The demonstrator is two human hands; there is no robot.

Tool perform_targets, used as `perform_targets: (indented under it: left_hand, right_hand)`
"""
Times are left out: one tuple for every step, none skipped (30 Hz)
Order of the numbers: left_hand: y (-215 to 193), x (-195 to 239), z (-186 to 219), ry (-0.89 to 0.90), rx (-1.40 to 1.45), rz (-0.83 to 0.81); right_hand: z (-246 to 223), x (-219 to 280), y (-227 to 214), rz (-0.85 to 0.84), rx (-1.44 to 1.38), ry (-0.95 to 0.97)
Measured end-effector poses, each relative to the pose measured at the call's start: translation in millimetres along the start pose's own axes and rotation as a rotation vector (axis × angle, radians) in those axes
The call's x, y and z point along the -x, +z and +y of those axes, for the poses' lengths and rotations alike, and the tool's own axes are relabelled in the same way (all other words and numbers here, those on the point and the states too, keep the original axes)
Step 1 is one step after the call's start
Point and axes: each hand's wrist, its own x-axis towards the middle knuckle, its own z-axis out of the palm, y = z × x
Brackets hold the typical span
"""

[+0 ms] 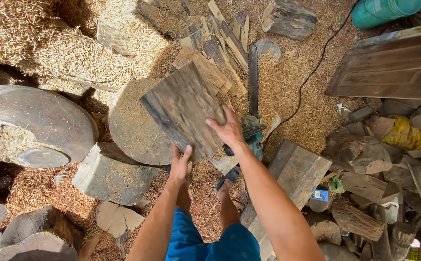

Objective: The person carries a thick cut log section across a sawdust-covered yard, positions it on a support block, and cuts it with an electric chainsaw. They reposition the log and cut additional sections, steadying the wood with a foot while sawing.

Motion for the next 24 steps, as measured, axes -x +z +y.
perform_targets:
  left_hand:
    - [-0.6,-4.0,-4.6,-0.069,0.062,0.024]
    - [-1.5,-7.0,-16.0,-0.069,0.060,0.021]
    - [-2.3,-11.5,-24.8,-0.091,0.207,0.061]
    - [-2.6,-16.0,-34.1,-0.112,0.354,0.099]
    - [1.9,-15.6,-46.0,-0.109,0.347,0.105]
    - [6.9,-16.1,-58.7,-0.154,0.568,0.143]
    - [10.1,-14.3,-72.9,-0.202,0.784,0.183]
    - [10.3,-14.9,-81.3,-0.201,0.771,0.192]
    - [15.8,-15.1,-91.5,-0.112,0.931,0.111]
    - [21.7,-14.5,-102.0,-0.021,1.088,0.027]
    - [19.3,-9.1,-86.8,-0.012,1.088,0.033]
    - [17.0,-1.8,-71.8,-0.023,0.880,0.108]
    - [16.6,6.3,-57.6,-0.022,0.686,0.196]
    - [3.8,-4.5,-78.2,-0.004,0.700,0.216]
    - [-12.0,-17.9,-94.5,0.032,0.572,0.292]
    - [-26.7,-31.7,-109.9,0.066,0.443,0.370]
    - [-18.2,-12.6,-89.1,0.056,0.424,0.367]
    - [-9.1,5.3,-67.7,0.041,0.378,0.452]
    - [0.5,22.7,-47.6,0.033,0.342,0.543]
    - [11.1,29.8,-51.2,0.029,0.334,0.548]
    - [21.7,35.1,-51.6,0.042,0.300,0.607]
    - [30.6,41.0,-51.8,0.054,0.267,0.667]
    - [46.8,48.8,-59.5,0.056,0.268,0.678]
    - [61.8,55.8,-66.9,0.063,0.171,0.675]
  right_hand:
    - [-4.5,6.1,3.8,0.072,0.017,-0.079]
    - [-7.3,19.7,14.4,0.075,0.016,-0.077]
    - [-12.4,31.2,23.9,0.134,0.069,-0.131]
    - [-16.7,42.8,33.3,0.194,0.121,-0.185]
    - [-20.4,51.4,45.0,0.191,0.112,-0.188]
    - [-23.2,59.3,56.8,0.212,0.177,-0.228]
    - [-25.3,69.0,69.9,0.228,0.237,-0.264]
    - [-23.8,71.5,74.8,0.221,0.224,-0.263]
    - [-18.5,73.8,77.1,0.169,0.255,-0.302]
    - [-12.7,76.8,79.0,0.117,0.285,-0.341]
    - [-4.6,66.5,76.5,0.115,0.282,-0.350]
    - [3.5,57.7,73.8,0.127,0.246,-0.476]
    - [10.7,48.0,70.5,0.131,0.215,-0.621]
    - [17.9,46.4,66.8,0.120,0.218,-0.650]
    - [23.1,44.1,62.7,0.134,0.188,-0.708]
    - [29.0,40.8,57.1,0.148,0.159,-0.766]
    - [52.5,47.2,56.0,0.147,0.144,-0.750]
    - [75.4,53.4,55.1,0.082,0.137,-0.844]
    - [97.0,58.8,55.0,0.012,0.136,-0.951]
    - [131.2,65.5,46.8,0.008,0.127,-0.948]
    - [161.1,68.6,36.5,-0.141,0.131,-0.814]
    - [189.8,72.0,27.1,-0.287,0.136,-0.677]
    - [245.1,69.1,20.1,-0.295,0.135,-0.686]
    - [299.3,65.0,14.2,-0.318,0.170,-0.524]
